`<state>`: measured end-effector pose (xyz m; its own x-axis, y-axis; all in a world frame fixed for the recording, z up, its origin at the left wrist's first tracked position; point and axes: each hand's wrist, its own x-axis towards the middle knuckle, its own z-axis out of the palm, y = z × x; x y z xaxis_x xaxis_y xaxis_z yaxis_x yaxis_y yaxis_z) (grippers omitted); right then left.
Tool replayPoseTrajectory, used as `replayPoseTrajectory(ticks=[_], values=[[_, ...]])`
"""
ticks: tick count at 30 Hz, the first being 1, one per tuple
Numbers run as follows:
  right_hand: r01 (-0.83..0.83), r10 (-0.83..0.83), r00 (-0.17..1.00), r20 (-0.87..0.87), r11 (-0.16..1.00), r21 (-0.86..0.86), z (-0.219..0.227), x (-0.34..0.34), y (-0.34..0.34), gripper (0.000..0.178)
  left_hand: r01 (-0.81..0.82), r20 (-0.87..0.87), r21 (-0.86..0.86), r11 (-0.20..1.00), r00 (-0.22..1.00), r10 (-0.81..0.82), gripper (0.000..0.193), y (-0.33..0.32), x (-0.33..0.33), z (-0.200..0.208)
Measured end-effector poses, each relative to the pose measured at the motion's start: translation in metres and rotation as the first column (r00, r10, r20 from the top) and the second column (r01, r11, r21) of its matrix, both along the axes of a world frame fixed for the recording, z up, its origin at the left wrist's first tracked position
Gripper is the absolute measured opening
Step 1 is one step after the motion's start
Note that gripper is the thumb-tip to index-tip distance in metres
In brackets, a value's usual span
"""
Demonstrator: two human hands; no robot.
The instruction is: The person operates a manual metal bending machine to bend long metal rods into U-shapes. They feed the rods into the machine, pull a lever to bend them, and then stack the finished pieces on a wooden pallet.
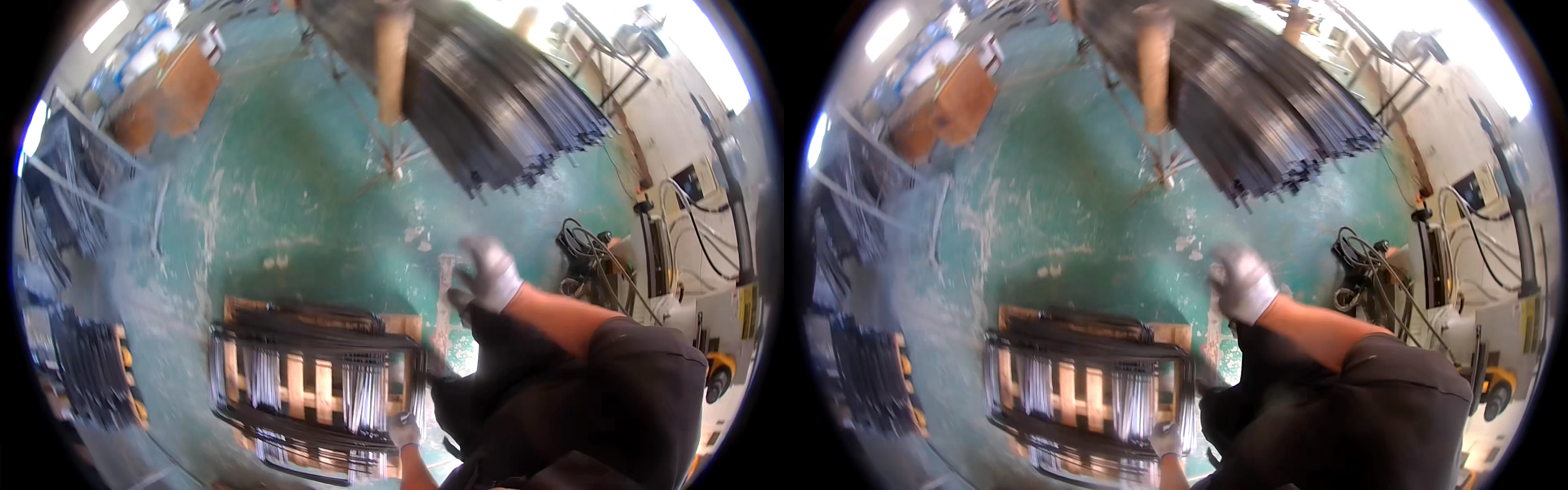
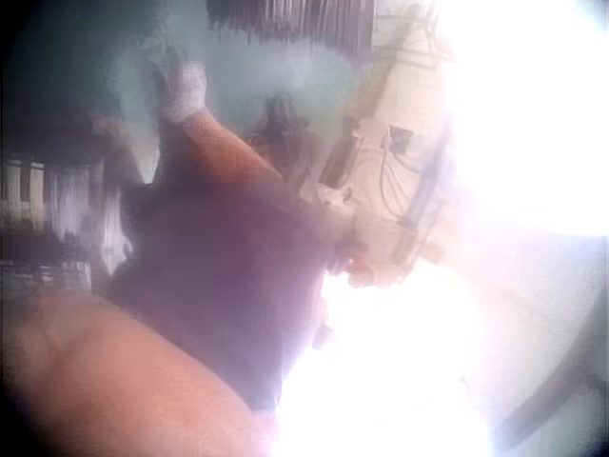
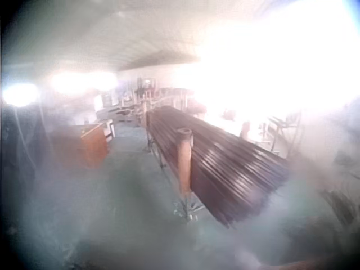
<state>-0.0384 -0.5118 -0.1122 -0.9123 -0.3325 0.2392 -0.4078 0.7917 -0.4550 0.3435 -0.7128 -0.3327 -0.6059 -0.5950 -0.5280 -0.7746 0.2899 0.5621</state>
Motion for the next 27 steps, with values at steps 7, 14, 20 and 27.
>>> replayPoseTrajectory(ticks=[7, 14, 20, 27], values=[[0.635, -0.586, 0.767, -0.263, 0.753, 0.173, 0.066, -0.205, 0.136, 0.080, 0.049, 0.002, -0.163, 0.985, 0.999, -0.050, 0.021, -0.052, -0.123, 0.058], [0.606, -0.699, 0.701, 0.141, 0.689, 0.397, 0.055, -0.284, 0.140, 0.075, -0.230, -0.335, 0.557, 0.798, 0.817, 0.469, 0.023, 0.038, -0.335, 0.144], [0.410, -0.489, 0.787, 0.376, 0.870, 0.274, 0.044, -0.292, 0.155, 0.036, 0.326, -0.467, 0.112, 0.939, 0.851, -0.240, 0.020, 0.135, -0.453, 0.204], [0.157, -0.268, 0.767, 0.583, 0.959, 0.235, 0.066, -0.324, 0.194, 0.030, 0.290, -0.572, 0.041, 0.956, 0.792, -0.216, 0.014, 0.126, -0.520, 0.279]])
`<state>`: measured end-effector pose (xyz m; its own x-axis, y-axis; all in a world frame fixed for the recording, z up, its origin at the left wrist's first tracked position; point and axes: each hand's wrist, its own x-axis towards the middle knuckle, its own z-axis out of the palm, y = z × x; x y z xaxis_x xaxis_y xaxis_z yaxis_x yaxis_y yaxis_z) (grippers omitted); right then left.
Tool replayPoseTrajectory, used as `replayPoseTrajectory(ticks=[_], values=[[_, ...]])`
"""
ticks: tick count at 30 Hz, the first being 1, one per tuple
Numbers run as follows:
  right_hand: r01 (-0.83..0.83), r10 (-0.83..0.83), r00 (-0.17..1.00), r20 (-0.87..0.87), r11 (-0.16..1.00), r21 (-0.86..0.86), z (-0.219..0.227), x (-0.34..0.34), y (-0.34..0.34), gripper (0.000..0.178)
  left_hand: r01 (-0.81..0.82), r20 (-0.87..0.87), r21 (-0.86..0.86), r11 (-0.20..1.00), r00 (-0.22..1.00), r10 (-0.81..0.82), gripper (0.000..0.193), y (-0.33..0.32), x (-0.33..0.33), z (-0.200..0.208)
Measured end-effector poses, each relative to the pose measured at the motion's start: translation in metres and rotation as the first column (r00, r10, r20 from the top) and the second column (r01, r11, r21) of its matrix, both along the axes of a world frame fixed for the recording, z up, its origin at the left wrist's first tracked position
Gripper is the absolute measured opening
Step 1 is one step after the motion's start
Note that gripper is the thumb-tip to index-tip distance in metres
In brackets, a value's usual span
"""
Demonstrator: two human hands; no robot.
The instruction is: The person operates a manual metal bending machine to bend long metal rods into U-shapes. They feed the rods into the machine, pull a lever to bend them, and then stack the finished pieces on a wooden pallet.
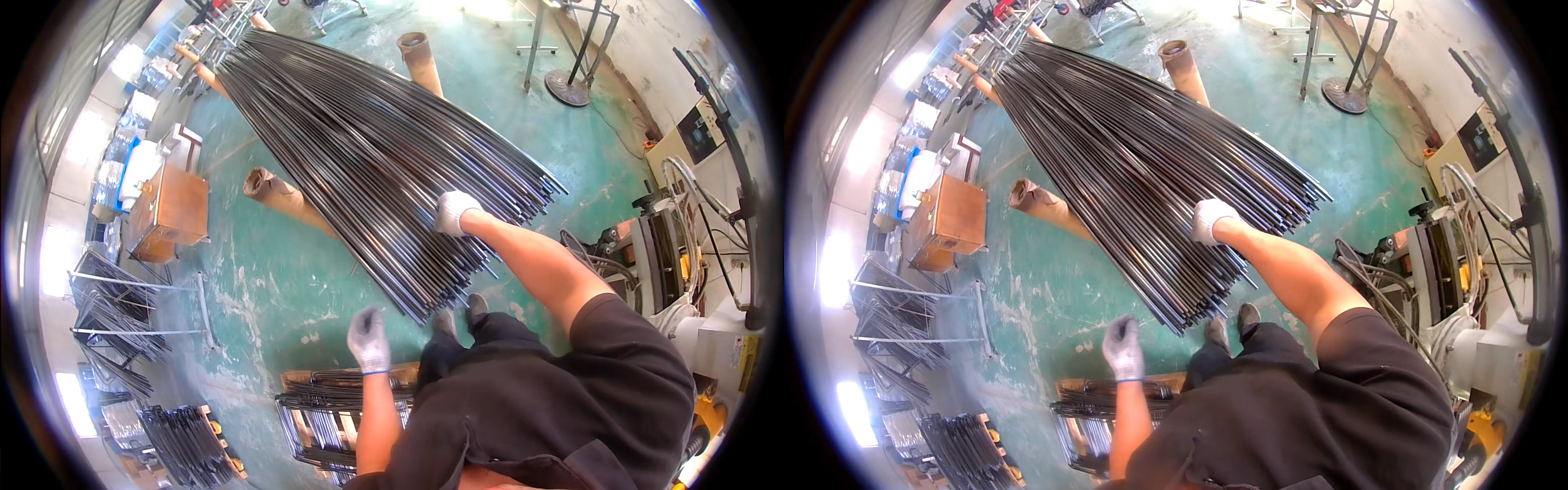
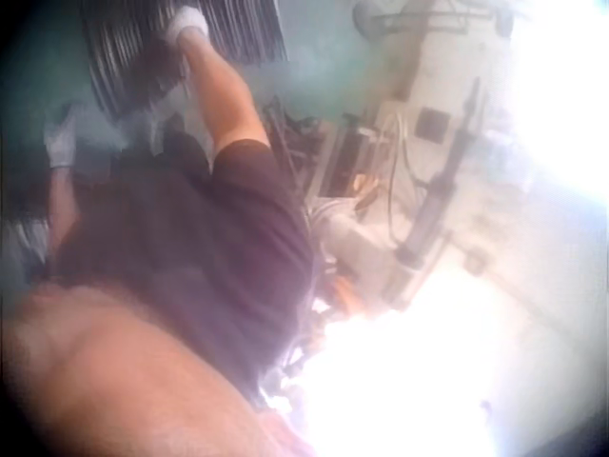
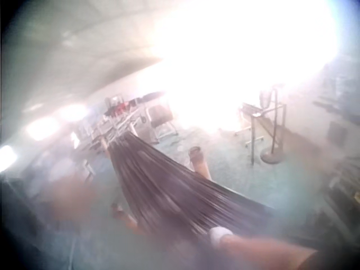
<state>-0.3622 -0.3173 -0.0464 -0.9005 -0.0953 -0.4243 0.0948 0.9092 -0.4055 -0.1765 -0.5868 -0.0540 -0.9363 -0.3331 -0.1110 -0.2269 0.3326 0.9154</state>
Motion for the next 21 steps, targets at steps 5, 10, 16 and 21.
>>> replayPoseTrajectory(ticks=[5, 10, 16, 21], values=[[0.125, -0.074, 0.987, 0.139, 0.909, -0.399, -0.002, 0.000, 0.020, 0.031, -0.062, 0.030, 0.309, 0.949, 0.998, 0.056, 0.016, 0.008, -0.023, 0.013], [0.339, -0.264, 0.938, 0.224, 0.833, -0.438, 0.029, 0.015, 0.008, 0.036, 0.175, 0.070, 0.447, 0.877, 0.971, -0.230, 0.014, 0.023, -0.050, 0.006], [0.217, -0.199, 0.967, -0.157, 0.971, 0.105, -0.013, 0.034, -0.017, 0.023, 0.326, -0.057, 0.467, 0.822, 0.939, -0.340, 0.010, 0.042, -0.089, 0.027], [0.240, -0.214, 0.954, -0.211, 0.965, 0.106, -0.016, 0.035, -0.020, 0.019, 0.334, 0.013, 0.503, 0.797, 0.919, -0.394, 0.010, 0.037, -0.080, 0.002]])
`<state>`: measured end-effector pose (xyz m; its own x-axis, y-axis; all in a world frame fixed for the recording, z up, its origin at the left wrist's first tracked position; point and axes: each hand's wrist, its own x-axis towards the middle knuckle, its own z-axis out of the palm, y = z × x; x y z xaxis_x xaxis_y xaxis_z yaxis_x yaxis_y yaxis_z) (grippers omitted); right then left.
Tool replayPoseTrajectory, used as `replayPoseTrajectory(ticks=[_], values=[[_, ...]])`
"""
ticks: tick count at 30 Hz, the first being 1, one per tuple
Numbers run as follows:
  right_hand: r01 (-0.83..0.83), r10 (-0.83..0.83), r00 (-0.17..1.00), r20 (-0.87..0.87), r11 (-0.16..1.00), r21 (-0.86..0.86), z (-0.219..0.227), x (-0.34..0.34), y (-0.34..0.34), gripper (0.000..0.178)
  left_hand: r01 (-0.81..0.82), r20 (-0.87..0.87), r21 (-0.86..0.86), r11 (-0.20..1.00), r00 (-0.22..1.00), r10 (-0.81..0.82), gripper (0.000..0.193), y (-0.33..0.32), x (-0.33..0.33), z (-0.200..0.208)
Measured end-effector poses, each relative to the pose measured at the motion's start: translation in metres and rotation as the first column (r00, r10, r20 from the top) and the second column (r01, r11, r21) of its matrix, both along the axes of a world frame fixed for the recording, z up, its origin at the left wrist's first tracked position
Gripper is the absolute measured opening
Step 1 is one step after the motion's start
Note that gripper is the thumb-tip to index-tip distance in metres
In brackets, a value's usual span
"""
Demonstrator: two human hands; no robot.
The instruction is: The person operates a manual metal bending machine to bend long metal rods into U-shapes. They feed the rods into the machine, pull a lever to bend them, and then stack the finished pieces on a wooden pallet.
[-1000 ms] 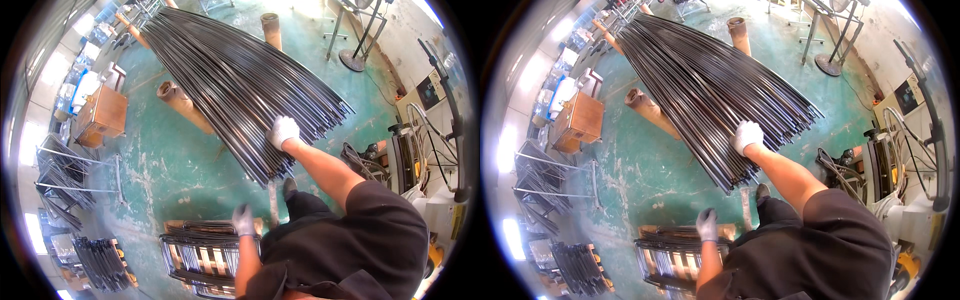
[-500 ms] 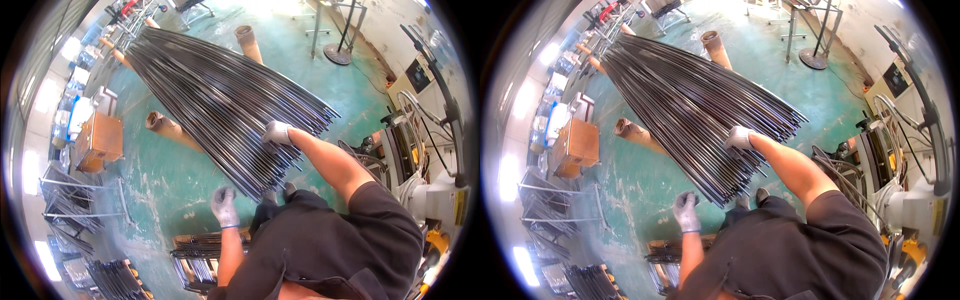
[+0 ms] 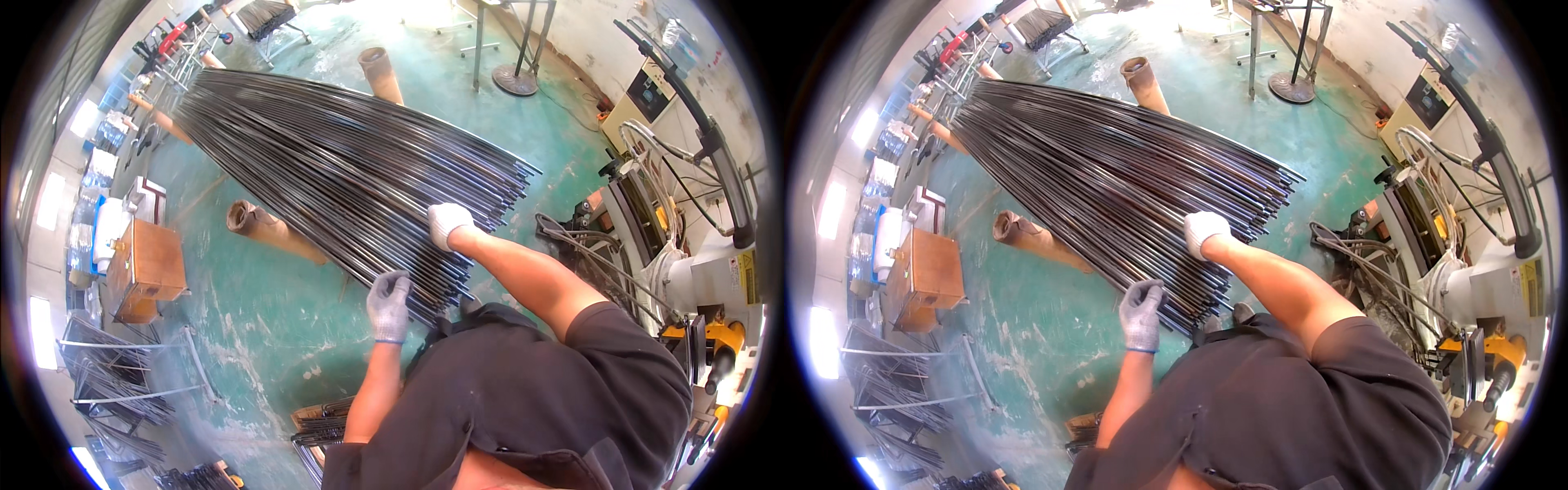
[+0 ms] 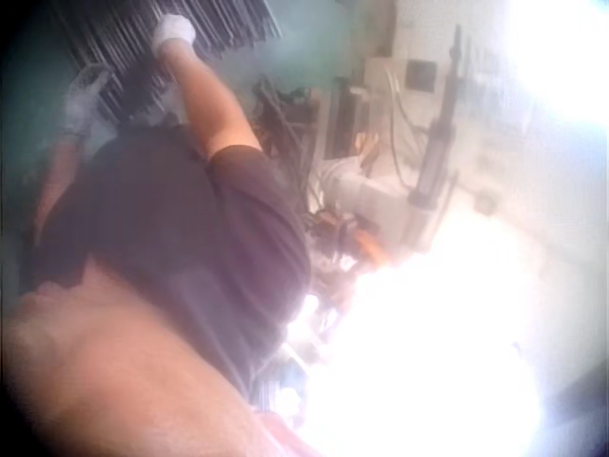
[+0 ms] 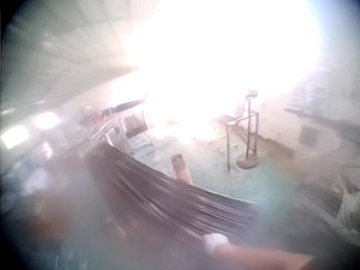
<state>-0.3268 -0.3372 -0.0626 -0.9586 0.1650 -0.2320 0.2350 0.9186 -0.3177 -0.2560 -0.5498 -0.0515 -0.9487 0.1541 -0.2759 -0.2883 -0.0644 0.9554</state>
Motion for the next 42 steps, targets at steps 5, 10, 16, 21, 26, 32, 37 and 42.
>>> replayPoseTrajectory(ticks=[5, 10, 16, 21, 26, 32, 37, 42], values=[[0.003, -0.002, 0.997, 0.074, 1.000, -0.011, 0.011, -0.003, 0.001, 0.023, 0.023, 0.050, 0.001, 1.000, 0.999, -0.023, 0.012, -0.016, 0.011, -0.022], [0.054, -0.019, 0.991, 0.133, 0.963, -0.264, 0.038, 0.000, 0.010, 0.035, -0.047, 0.108, 0.012, 0.999, 0.993, 0.046, 0.013, -0.028, 0.002, -0.011], [0.060, -0.014, 0.989, 0.149, 0.949, -0.310, 0.070, 0.104, 0.026, 0.036, 0.014, 0.224, 0.242, 0.970, 0.972, -0.070, 0.019, 0.003, -0.042, -0.007], [0.360, -0.289, 0.789, 0.542, 0.932, -0.028, 0.083, 0.304, 0.052, 0.030, -0.007, 0.394, 0.501, 0.865, 0.892, -0.221, 0.039, 0.027, -0.120, -0.043], [0.623, -0.608, 0.606, 0.512, 0.764, 0.169, 0.111, 0.450, 0.038, 0.028, -0.068, 0.454, 0.513, 0.856, 0.867, -0.203, 0.041, 0.035, -0.156, -0.016], [0.735, -0.712, 0.678, -0.183, 0.665, 0.135, 0.051, 0.442, 0.010, 0.018, 0.149, 0.302, 0.447, 0.882, 0.903, -0.306, 0.024, 0.056, -0.110, -0.008], [0.804, -0.790, 0.582, -0.192, 0.523, 0.282, 0.038, 0.549, 0.022, 0.010, 0.299, 0.244, 0.572, 0.764, 0.827, -0.507, 0.024, 0.105, -0.053, 0.042], [0.931, -0.921, 0.214, -0.326, 0.092, 0.353, 0.021, 0.684, 0.027, 0.009, 0.242, 0.153, 0.756, 0.608, 0.838, -0.524, 0.012, 0.164, -0.069, 0.114]])
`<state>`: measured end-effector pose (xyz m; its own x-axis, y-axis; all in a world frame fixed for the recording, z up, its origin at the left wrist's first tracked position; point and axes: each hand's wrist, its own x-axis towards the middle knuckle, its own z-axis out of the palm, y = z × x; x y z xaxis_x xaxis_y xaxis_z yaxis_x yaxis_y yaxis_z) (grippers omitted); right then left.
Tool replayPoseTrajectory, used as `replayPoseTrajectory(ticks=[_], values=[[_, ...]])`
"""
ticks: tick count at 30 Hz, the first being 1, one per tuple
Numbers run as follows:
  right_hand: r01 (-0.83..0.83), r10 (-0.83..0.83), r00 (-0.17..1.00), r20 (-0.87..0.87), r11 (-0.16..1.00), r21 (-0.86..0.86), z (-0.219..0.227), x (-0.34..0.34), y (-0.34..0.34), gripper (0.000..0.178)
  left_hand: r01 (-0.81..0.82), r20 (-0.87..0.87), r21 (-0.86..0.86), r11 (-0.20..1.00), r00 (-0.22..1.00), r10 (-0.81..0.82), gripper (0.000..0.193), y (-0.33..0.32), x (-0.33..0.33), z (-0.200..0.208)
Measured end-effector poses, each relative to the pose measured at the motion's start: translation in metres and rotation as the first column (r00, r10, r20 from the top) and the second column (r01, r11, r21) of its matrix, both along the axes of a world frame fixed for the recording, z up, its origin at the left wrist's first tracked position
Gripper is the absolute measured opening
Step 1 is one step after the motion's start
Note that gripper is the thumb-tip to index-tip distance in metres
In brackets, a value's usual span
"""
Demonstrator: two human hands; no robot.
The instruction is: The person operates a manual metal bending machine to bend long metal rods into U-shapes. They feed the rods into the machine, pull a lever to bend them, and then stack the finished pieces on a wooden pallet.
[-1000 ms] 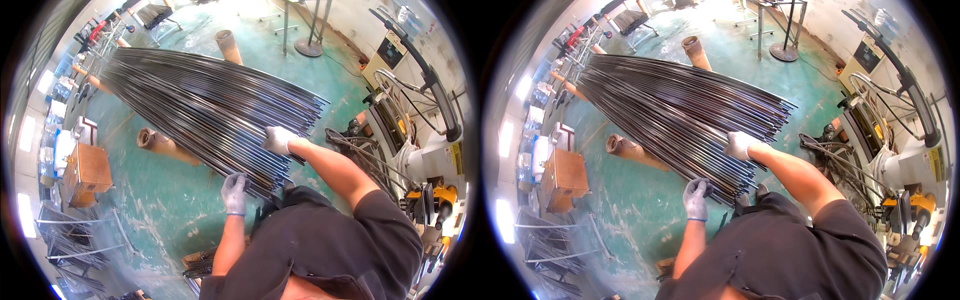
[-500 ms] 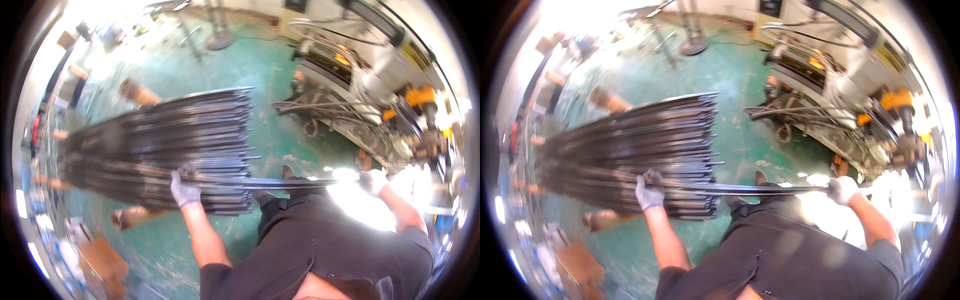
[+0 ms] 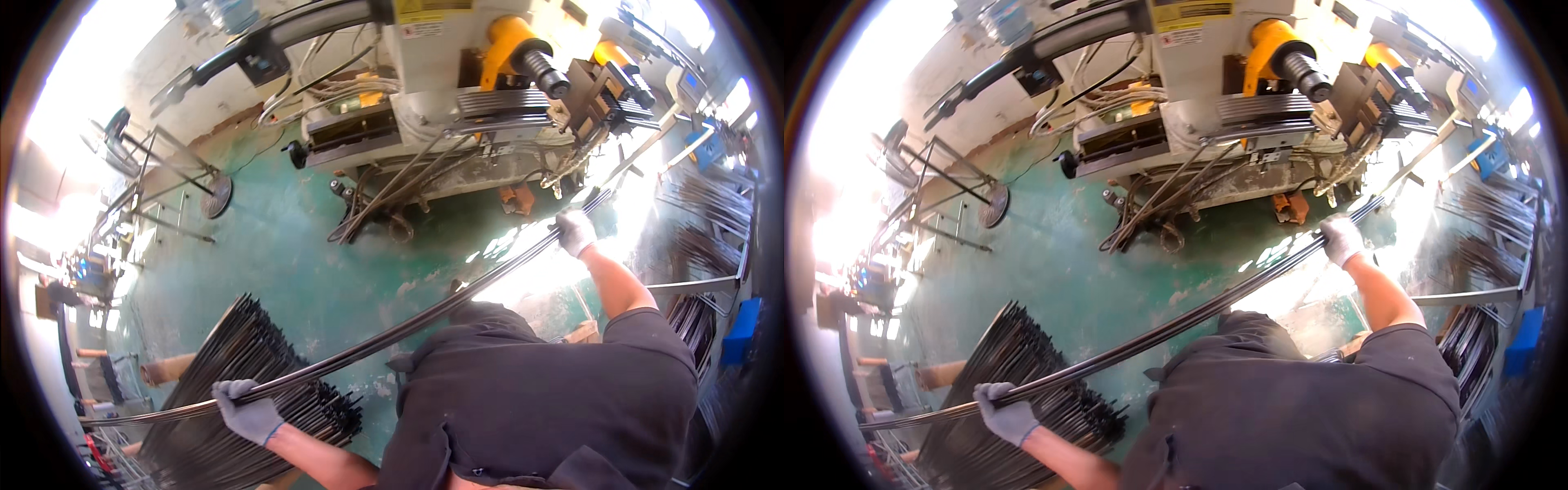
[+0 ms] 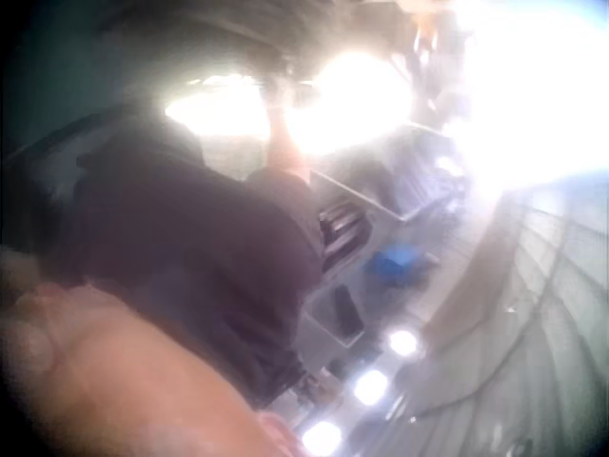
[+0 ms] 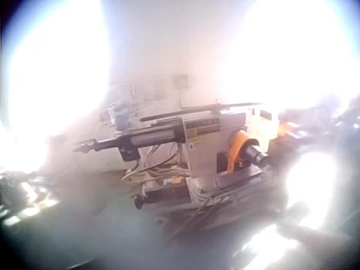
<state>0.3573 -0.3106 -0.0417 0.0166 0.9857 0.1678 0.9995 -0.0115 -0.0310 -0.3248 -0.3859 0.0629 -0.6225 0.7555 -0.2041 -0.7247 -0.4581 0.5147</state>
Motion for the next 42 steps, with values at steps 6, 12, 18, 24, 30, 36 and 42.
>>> replayPoseTrajectory(ticks=[6, 12, 18, 24, 30, 36, 42], values=[[0.637, -0.572, 0.366, -0.734, 0.729, -0.251, -0.045, 0.058, -0.001, 0.025, 0.340, -0.028, 0.068, 0.938, 0.941, -0.339, 0.012, 0.103, 0.138, 0.036], [0.395, 0.237, -0.883, -0.405, 0.840, -0.371, -0.034, -0.023, 0.046, 0.014, 0.563, -0.132, 0.000, 0.826, 0.819, -0.558, 0.012, 0.178, 0.255, 0.033], [0.664, 0.439, -0.690, -0.575, 0.699, -0.263, -0.005, 0.088, 0.047, 0.021, 0.550, -0.219, 0.142, 0.823, 0.829, -0.515, 0.015, 0.253, 0.150, 0.064], [0.720, 0.532, -0.587, -0.611, 0.688, -0.093, 0.043, 0.088, 0.094, 0.019, 0.568, -0.343, 0.033, 0.822, 0.779, -0.525, 0.020, 0.308, 0.141, 0.027], [0.588, 0.400, -0.700, -0.592, 0.793, -0.159, 0.073, 0.048, 0.158, 0.018, 0.751, -0.252, -0.036, 0.660, 0.632, -0.733, 0.028, 0.362, 0.197, -0.049], [0.690, 0.328, -0.580, -0.746, 0.684, -0.236, 0.082, 0.079, 0.203, 0.022, 0.795, -0.011, 0.005, 0.607, 0.607, -0.795, 0.027, 0.374, 0.238, -0.055], [0.784, 0.348, -0.514, -0.784, 0.561, -0.265, 0.062, 0.137, 0.248, 0.022, 0.752, -0.051, 0.007, 0.659, 0.659, -0.751, 0.028, 0.397, 0.216, -0.061]])
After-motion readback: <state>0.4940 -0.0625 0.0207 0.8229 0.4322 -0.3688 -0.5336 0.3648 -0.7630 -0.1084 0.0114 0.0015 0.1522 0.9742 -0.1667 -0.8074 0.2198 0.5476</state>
